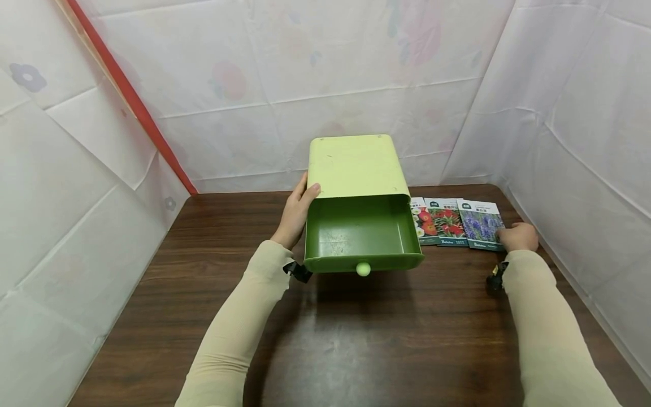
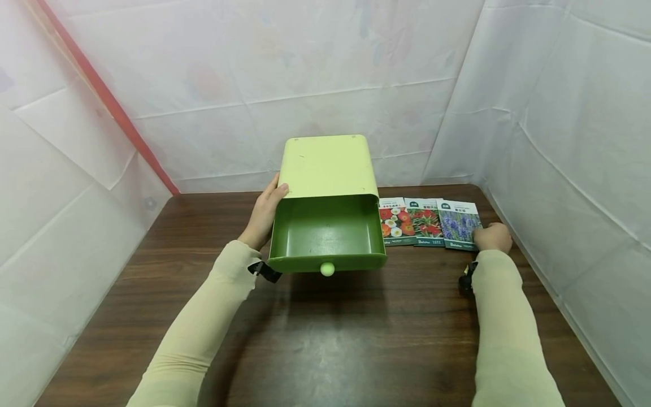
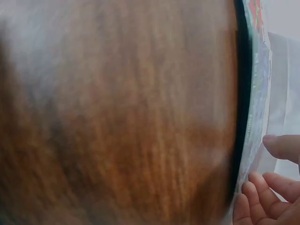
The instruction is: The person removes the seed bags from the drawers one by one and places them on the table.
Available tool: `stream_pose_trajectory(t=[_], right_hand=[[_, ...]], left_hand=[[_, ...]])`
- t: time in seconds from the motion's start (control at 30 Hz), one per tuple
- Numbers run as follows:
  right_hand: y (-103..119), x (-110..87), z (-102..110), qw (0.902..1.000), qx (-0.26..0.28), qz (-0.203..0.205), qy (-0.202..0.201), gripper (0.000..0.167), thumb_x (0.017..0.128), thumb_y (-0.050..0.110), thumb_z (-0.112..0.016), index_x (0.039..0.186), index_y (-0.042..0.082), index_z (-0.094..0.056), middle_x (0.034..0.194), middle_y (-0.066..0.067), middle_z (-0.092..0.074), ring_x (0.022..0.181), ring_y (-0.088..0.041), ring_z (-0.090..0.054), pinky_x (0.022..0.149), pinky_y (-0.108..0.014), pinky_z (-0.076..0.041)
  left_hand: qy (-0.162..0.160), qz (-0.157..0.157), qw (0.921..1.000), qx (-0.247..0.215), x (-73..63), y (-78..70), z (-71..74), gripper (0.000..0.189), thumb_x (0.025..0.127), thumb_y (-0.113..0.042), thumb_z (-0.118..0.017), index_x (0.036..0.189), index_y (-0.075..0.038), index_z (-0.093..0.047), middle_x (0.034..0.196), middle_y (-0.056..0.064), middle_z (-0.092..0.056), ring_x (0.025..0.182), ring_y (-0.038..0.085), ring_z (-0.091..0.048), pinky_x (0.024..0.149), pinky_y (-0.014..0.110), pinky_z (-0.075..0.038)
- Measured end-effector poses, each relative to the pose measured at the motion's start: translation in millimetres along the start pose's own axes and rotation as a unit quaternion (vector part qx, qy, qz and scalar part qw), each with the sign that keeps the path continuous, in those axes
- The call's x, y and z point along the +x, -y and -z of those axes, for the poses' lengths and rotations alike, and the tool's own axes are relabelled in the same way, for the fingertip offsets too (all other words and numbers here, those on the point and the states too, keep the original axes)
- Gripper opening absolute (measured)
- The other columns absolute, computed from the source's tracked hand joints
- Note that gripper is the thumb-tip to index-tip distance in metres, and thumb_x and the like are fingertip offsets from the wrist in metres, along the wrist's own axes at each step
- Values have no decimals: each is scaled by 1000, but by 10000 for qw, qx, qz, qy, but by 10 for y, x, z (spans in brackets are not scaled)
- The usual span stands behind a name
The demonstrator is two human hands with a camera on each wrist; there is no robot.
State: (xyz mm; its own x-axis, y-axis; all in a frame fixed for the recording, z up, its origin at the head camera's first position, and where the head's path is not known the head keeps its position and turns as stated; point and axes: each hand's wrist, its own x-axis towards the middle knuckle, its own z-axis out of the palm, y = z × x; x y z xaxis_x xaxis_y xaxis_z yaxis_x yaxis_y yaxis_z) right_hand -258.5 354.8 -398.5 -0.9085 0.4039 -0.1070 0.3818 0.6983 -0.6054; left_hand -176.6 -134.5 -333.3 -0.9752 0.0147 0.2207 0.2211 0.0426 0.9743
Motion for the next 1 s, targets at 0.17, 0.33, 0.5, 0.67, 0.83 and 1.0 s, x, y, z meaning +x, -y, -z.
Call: stream_pose_trajectory(t=[0.17,0.33,0.5,0.67,0.83,1.0], right_hand=[[77,-37,31,9994,189,273,1,61,99,26,-42,147,-11,-34,146,-34,-40,130,-50,-41,106,-57,-37],[253,-74,57,9951,860,477,-65,61,103,35,-33,147,-5,-38,145,-32,-42,127,-47,-44,102,-58,-39],[489,-121,107,9882,1156,1000,-76,62,103,40,-31,146,-3,-42,145,-29,-44,123,-42,-46,96,-55,-41],[772,-271,168,9798,1381,1446,6,62,102,45,-34,145,1,-46,140,-24,-49,119,-33,-49,89,-45,-44],[1034,-483,219,9699,1565,1866,29,57,102,45,-39,140,5,-54,121,-9,-60,95,-3,-53,80,-24,-45],[1238,-731,261,9552,1856,2288,271,55,102,44,-41,139,6,-54,112,3,-62,87,9,-53,77,-13,-47]], left_hand=[[4,-3,10000,-43,3,1,-5,75,98,-56,-49,158,-31,-12,164,-11,-11,152,14,-14,120,45,-26],[-51,42,10000,-22,6,3,-10,75,97,-56,-50,158,-33,-14,164,-11,-12,152,14,-15,119,44,-27],[-54,35,10000,-8,2,-2,-7,75,97,-57,-50,157,-34,-14,164,-12,-12,152,14,-15,120,44,-26],[-61,45,10000,-14,5,0,-4,76,96,-58,-50,158,-32,-13,164,-12,-12,151,13,-15,119,44,-27],[-85,45,9999,-49,10,3,-8,79,97,-56,-51,159,-26,-12,164,-10,-13,151,16,-18,118,46,-29],[-98,61,9999,-31,8,4,-5,77,97,-56,-51,159,-30,-13,164,-10,-13,151,16,-18,118,46,-29]])
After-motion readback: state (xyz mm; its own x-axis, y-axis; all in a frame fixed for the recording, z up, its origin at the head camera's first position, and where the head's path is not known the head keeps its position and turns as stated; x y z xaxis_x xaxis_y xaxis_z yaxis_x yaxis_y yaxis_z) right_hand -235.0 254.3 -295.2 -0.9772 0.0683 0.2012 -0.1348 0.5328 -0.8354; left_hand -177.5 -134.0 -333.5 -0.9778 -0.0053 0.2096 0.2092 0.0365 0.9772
